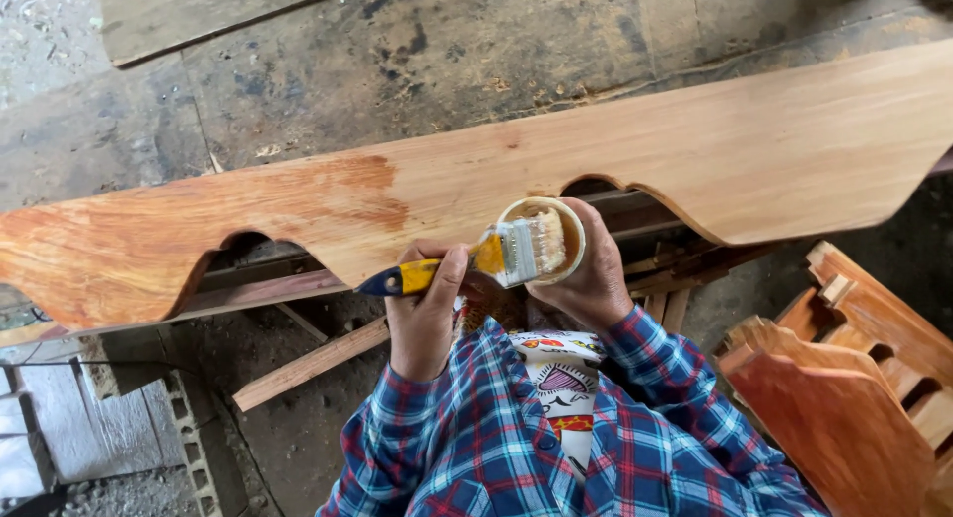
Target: The person applies a brown liquid finish to a long, wavy wooden board using a paintbrush. They repeatedly dip the brush into a small cup and spread the stain across the board's surface.
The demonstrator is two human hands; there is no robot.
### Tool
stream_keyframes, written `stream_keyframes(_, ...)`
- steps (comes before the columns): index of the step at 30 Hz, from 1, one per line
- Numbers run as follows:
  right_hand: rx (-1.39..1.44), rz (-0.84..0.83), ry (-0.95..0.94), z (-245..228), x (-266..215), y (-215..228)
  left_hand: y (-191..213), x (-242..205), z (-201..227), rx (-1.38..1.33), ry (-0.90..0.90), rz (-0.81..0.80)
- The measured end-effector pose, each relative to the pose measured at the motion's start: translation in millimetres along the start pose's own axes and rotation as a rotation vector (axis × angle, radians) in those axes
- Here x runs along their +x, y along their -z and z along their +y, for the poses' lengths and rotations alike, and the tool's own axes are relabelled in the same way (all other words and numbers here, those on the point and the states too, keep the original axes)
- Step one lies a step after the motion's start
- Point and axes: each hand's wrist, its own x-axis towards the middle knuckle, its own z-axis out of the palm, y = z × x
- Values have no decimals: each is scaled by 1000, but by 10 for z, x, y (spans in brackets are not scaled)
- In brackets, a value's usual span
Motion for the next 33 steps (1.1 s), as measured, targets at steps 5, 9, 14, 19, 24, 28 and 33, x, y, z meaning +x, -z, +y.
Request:
stream_keyframes(5,4,-34,-18,80,71,24,57,28,-87,255,-217,27)
stream_keyframes(9,-45,-51,-3,68,134,0,-66,-33,204,471,-354,24)
stream_keyframes(14,-118,-137,52,23,164,-12,-143,-52,318,948,-625,-24)
stream_keyframes(19,-143,-157,73,-66,187,-34,-179,-12,349,1115,-841,-83)
stream_keyframes(24,-241,-147,148,-206,209,-89,-244,49,619,1247,-885,-163)
stream_keyframes(28,-214,-199,146,-169,226,-122,-288,125,578,1401,-934,-169)
stream_keyframes(33,-194,-238,152,-148,289,-148,-243,158,548,1459,-928,-198)
